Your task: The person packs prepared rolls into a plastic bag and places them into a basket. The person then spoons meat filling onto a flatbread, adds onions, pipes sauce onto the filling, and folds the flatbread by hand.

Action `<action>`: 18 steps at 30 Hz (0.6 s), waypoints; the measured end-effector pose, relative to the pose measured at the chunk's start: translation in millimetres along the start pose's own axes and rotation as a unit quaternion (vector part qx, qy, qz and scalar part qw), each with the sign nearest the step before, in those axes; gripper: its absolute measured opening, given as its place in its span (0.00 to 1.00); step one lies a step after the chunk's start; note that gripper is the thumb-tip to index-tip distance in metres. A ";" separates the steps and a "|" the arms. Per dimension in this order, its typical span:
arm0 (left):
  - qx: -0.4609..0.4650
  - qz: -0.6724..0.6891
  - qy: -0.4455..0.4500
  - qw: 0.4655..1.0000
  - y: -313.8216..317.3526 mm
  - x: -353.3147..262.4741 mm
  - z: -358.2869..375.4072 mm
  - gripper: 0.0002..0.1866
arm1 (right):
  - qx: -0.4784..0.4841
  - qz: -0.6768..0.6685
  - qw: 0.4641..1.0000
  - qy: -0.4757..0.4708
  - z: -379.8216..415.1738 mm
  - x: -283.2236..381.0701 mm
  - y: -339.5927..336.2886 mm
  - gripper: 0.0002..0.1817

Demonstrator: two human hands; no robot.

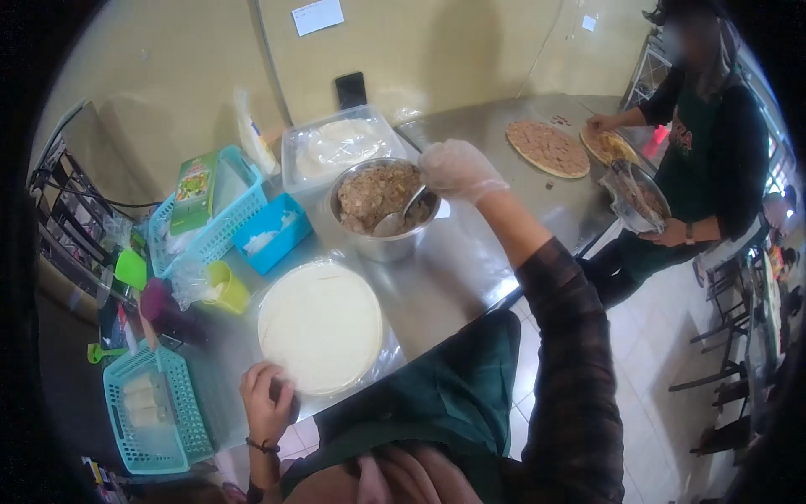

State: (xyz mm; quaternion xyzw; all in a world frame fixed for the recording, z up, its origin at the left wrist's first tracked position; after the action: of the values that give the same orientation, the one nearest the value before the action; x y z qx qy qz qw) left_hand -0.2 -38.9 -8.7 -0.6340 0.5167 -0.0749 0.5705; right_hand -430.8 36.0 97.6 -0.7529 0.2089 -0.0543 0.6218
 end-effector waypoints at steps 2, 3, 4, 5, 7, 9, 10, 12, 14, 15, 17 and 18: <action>0.001 0.014 -0.007 1.000 0.3 8.0 4.9 0.14 | -0.013 0.012 1.000 -0.019 -1.3 -0.2 -4.1 0.09; 0.013 0.027 -0.025 0.999 -0.1 11.1 7.0 0.13 | 0.010 0.043 0.998 -0.054 0.2 0.9 -5.3 0.09; 0.025 0.039 -0.042 0.998 -0.9 12.3 7.6 0.13 | 0.032 0.072 0.993 -0.087 1.7 6.4 -7.8 0.08; 0.008 0.035 -0.040 0.999 -3.6 7.6 7.2 0.11 | 0.032 0.074 0.993 -0.086 2.2 9.8 -5.9 0.08; -0.006 -0.002 0.013 1.000 -2.7 4.6 7.4 0.10 | 0.049 0.024 0.989 -0.136 6.5 21.5 0.2 0.06; -0.030 -0.032 0.065 0.997 -0.6 0.4 11.5 0.07 | 0.001 0.076 0.988 -0.137 20.8 39.6 -4.5 0.05; -0.029 -0.030 0.065 0.997 0.7 1.2 12.6 0.07 | -0.052 0.129 0.980 -0.141 24.9 45.5 -12.7 0.04; -0.053 -0.036 0.092 0.994 1.6 0.4 17.1 0.07 | -0.087 0.149 0.976 -0.131 32.3 45.4 -39.2 0.03; -0.041 -0.039 0.100 0.993 4.0 0.9 21.5 0.07 | -0.123 0.165 0.972 -0.117 36.2 46.5 -46.3 0.02; -0.032 -0.040 0.109 0.993 5.2 0.4 23.1 0.08 | -0.117 0.194 0.968 -0.109 36.7 47.5 -44.8 0.02; -0.031 -0.045 0.103 0.993 6.4 -0.2 24.7 0.08 | -0.109 0.223 0.963 -0.101 39.4 47.6 -39.2 0.02; -0.033 -0.050 0.097 0.994 7.2 -0.9 25.4 0.08 | -0.150 0.220 0.955 -0.127 42.3 48.3 -33.6 0.02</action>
State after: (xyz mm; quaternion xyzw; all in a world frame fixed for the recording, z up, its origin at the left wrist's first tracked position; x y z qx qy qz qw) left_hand 12.8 -20.5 -22.6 -0.6671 0.5397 -0.1471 0.4921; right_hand -364.3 60.9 111.9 -0.7737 0.2943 0.2124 0.5193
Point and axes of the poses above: each hand's wrist, its own z-axis away from the middle knuckle, its own y-axis out of the palm, x = y × z, the point moved 3 cm from there along -z, towards the middle knuckle, and after that the axes turned 1 degree about -z, right-handed, at the moved point
